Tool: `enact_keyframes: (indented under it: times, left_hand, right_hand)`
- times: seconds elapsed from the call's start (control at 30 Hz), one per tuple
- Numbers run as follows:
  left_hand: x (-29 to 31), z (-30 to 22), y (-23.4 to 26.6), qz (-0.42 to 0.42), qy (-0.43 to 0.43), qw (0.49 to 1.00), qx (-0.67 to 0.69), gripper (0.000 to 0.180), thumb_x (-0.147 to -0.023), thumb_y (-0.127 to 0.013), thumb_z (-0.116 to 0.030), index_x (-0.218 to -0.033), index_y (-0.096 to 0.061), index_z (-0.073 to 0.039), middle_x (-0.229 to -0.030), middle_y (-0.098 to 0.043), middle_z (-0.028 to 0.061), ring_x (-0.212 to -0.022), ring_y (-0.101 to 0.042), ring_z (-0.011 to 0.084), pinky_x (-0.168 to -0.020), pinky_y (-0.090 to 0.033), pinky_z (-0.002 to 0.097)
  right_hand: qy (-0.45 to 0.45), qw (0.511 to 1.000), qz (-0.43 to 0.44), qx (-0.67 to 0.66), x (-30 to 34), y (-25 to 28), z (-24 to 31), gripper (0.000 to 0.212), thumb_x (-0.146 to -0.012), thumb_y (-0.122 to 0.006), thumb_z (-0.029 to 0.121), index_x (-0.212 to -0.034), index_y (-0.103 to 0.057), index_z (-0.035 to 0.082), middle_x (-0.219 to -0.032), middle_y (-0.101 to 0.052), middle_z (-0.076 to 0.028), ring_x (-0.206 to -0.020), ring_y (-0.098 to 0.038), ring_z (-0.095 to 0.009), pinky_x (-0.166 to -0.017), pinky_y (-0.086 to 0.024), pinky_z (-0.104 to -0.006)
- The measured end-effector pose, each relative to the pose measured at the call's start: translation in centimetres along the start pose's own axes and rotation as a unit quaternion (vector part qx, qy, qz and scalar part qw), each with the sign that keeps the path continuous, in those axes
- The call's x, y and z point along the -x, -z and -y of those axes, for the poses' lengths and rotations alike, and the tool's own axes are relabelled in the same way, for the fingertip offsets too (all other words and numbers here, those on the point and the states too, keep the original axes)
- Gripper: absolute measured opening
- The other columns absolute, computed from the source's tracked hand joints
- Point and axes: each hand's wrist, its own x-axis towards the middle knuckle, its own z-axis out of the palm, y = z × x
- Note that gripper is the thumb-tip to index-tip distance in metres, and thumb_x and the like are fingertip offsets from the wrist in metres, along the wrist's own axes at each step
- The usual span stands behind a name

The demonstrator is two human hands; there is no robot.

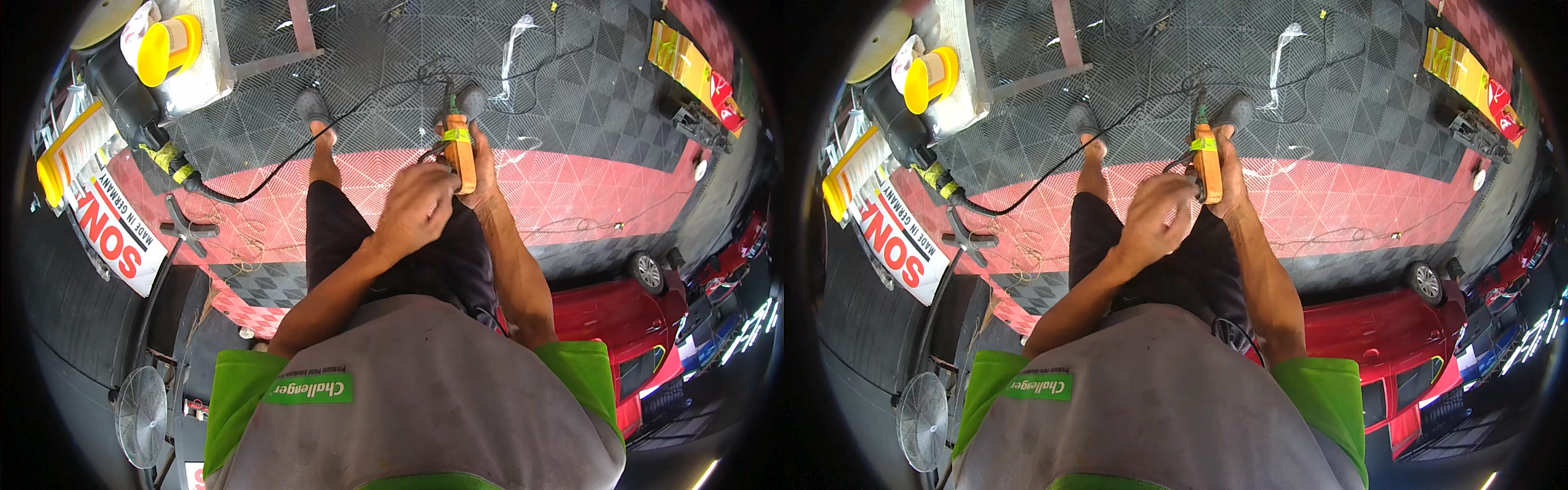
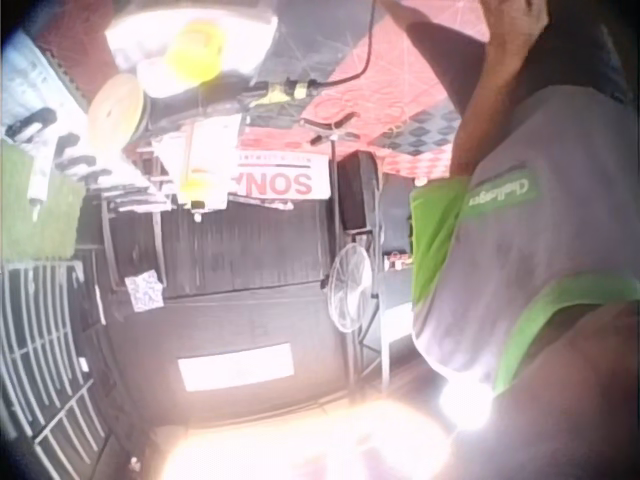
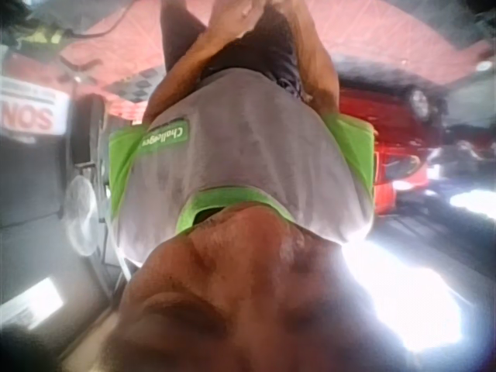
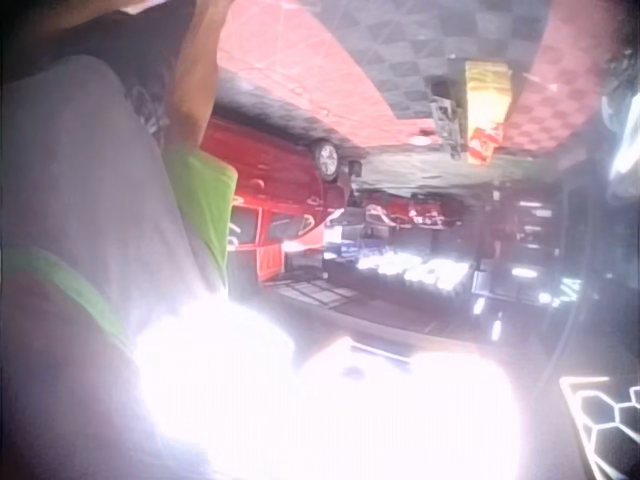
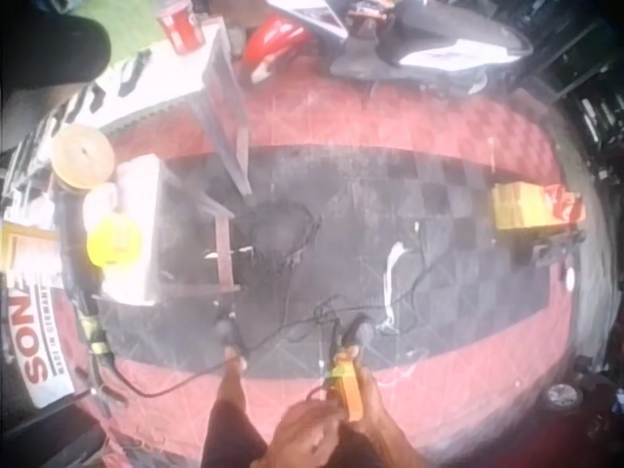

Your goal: The person wraps a power cord with tape, then moves to a car bumper where they use a heat gun and a hammer to adjust and reshape the plastic. The person handles the cord, heat gun, and hammer while working on the bumper surface.

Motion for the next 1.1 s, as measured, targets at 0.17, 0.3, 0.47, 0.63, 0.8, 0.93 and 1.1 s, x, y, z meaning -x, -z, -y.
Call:
enact_keyframes:
  times: [0.17, 0.3, 0.47, 0.63, 0.8, 0.93, 1.1]
  left_hand:
    - [-3.7, 2.1, 1.5, 0.021, 0.094, 0.993, -0.074, 0.018, -0.084, -0.07, -0.004, -0.102, -0.07, -0.001, -0.101, -0.069, 0.0108, -0.095, -0.064, 0.0289, -0.084, -0.052, 0.0385]
    - [-4.8, 3.5, 1.2, 0.103, 0.084, 0.989, -0.057, 0.018, -0.084, -0.071, -0.008, -0.101, -0.071, -0.001, -0.098, -0.07, 0.0117, -0.091, -0.064, 0.0288, -0.084, -0.052, 0.0385]
    - [-5.3, 3.9, 0.9, 0.121, 0.051, 0.985, -0.116, 0.017, -0.084, -0.072, -0.009, -0.099, -0.071, -0.001, -0.094, -0.071, 0.0116, -0.089, -0.066, 0.0292, -0.082, -0.053, 0.0388]
    - [-5.2, 3.9, 0.8, 0.127, 0.117, 0.982, -0.077, 0.02, -0.085, -0.072, -0.011, -0.101, -0.072, 0.001, -0.094, -0.072, 0.0121, -0.083, -0.068, 0.0247, -0.075, -0.055, 0.0351]
    - [-6.2, 2.4, 1.2, 0.131, 0.341, 0.929, 0.066, 0.029, -0.086, -0.074, -0.016, -0.106, -0.071, 0.003, -0.092, -0.074, 0.0154, -0.077, -0.071, 0.0189, -0.07, -0.056, 0.0304]
    - [-7.1, 1.9, 1.5, 0.159, 0.326, 0.932, 0.001, 0.031, -0.084, -0.076, -0.019, -0.106, -0.071, 0.004, -0.091, -0.074, 0.0175, -0.075, -0.072, 0.0206, -0.067, -0.057, 0.0316]
    - [-6.5, 2.6, 1.1, 0.164, 0.214, 0.96, -0.08, 0.03, -0.083, -0.075, -0.018, -0.104, -0.071, 0.003, -0.089, -0.074, 0.0183, -0.073, -0.072, 0.0247, -0.065, -0.057, 0.0334]
  right_hand:
    - [-0.012, 1.0, 0.027, 0.001, 0.4, 0.1, -0.1, 0.054, -0.101, -0.043, 0.056, -0.119, -0.056, 0.007, -0.097, -0.061, -0.005, -0.074, -0.059, -0.015, -0.061, -0.053, -0.0301]
    - [-0.017, 0.999, 0.004, 0.033, 0.8, -0.2, -0.3, 0.05, -0.102, -0.041, 0.056, -0.111, -0.055, 0.008, -0.085, -0.057, -0.004, -0.067, -0.056, -0.015, -0.059, -0.051, -0.03]
    - [0.026, 0.996, -0.003, 0.086, 0.6, 0.0, -0.6, 0.052, -0.107, -0.032, 0.05, -0.122, -0.057, 0.007, -0.099, -0.063, -0.005, -0.083, -0.062, -0.014, -0.072, -0.055, -0.031]
    - [0.081, 0.978, -0.044, 0.188, 0.0, 0.7, -1.1, 0.046, -0.108, -0.03, 0.046, -0.119, -0.053, 0.008, -0.096, -0.059, -0.005, -0.081, -0.06, -0.013, -0.071, -0.053, -0.0294]
    - [0.126, 0.949, -0.078, 0.278, 1.2, -1.3, -0.5, 0.052, -0.108, -0.029, 0.046, -0.128, -0.05, 0.003, -0.103, -0.06, -0.009, -0.093, -0.06, -0.016, -0.083, -0.051, -0.0312]
    - [0.162, 0.921, -0.08, 0.345, 2.0, -2.2, -0.1, 0.056, -0.108, -0.029, 0.043, -0.126, -0.054, -0.004, -0.107, -0.06, -0.011, -0.098, -0.059, -0.017, -0.089, -0.048, -0.0306]
    - [0.169, 0.902, -0.096, 0.386, 1.8, -1.9, -0.5, 0.062, -0.108, -0.029, 0.045, -0.135, -0.051, -0.006, -0.12, -0.061, -0.02, -0.112, -0.059, -0.026, -0.098, -0.045, -0.0343]
